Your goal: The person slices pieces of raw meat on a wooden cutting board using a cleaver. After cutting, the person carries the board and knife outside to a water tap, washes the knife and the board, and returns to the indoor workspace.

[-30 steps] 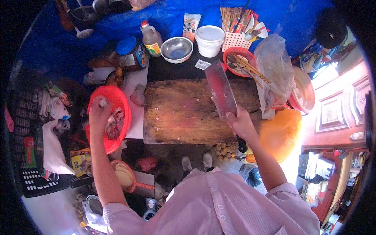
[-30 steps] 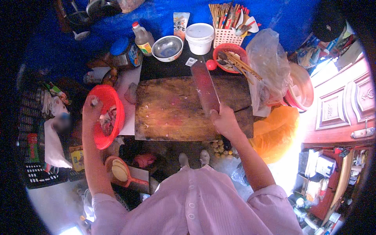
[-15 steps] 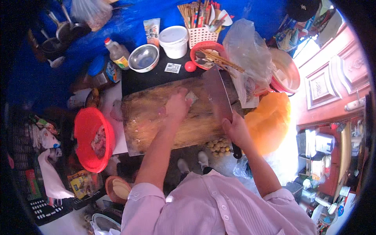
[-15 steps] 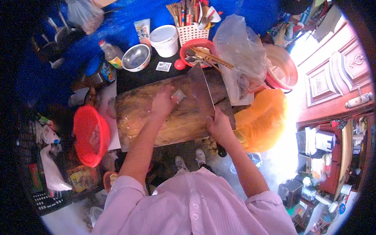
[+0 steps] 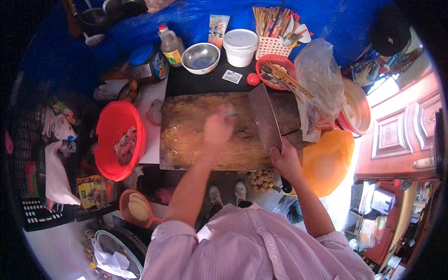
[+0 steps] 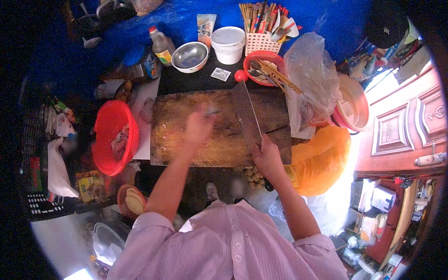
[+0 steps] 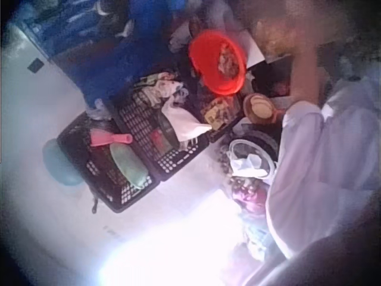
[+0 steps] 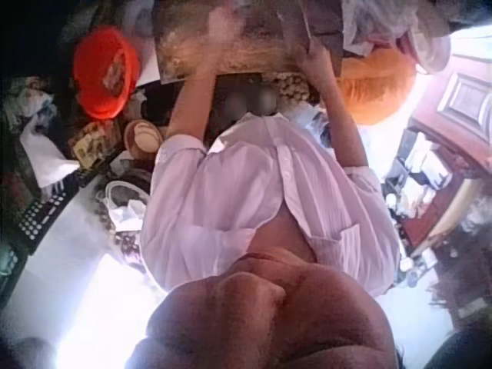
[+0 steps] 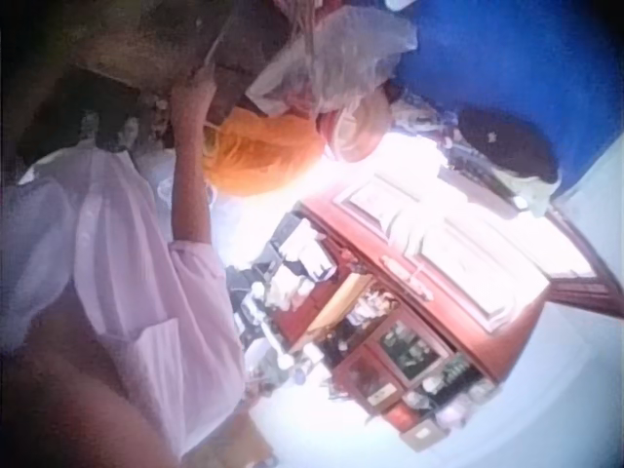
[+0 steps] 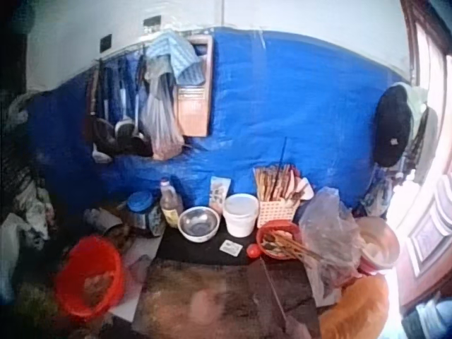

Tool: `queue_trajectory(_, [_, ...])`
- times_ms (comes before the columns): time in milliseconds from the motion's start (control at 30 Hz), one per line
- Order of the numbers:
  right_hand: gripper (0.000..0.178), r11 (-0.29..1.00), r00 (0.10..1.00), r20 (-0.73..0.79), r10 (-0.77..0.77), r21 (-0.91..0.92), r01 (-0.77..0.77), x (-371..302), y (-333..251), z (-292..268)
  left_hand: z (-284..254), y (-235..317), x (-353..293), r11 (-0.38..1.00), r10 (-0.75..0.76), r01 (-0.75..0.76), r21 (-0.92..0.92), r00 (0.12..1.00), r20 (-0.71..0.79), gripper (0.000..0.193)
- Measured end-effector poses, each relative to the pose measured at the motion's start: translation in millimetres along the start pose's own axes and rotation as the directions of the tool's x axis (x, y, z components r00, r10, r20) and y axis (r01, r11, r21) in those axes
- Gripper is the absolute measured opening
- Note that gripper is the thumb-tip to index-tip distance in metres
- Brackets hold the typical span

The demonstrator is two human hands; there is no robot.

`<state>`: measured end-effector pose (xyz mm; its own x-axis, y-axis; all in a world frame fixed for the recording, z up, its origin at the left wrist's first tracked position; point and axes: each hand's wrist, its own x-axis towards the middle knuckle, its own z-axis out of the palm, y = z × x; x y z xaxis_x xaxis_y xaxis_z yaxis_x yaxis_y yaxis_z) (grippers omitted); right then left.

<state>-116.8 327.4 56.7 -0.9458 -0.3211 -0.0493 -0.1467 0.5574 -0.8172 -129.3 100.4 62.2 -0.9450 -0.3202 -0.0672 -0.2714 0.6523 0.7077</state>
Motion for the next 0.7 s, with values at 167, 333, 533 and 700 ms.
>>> queue_trajectory(167, [0.024,0.966,0.994,0.110,0.014,-0.257,0.014,9.4,-18.2,2.0,-119.8,-93.8,-18.2,0.976,0.205,-0.144,0.164,0.866,-0.457,0.035])
queue_trajectory(333, [0.019,0.904,0.992,0.124,-0.037,-0.419,0.086,31.2,-22.9,10.1,-221.1,-190.2,-55.0,0.906,0.073,0.135,0.400,0.883,-0.463,0.041])
queue_trajectory(533, [0.015,0.992,0.976,0.195,0.093,-0.102,-0.074,46.5,-22.3,16.0,-213.5,-165.3,-80.9,0.962,-0.011,0.183,0.204,0.769,-0.639,0.032])
queue_trajectory(700, [0.011,0.694,0.844,0.470,0.258,0.518,-0.501,40.4,-61.6,9.3,-175.1,-142.7,-79.6,0.990,0.138,-0.116,0.075,0.823,-0.551,0.031])
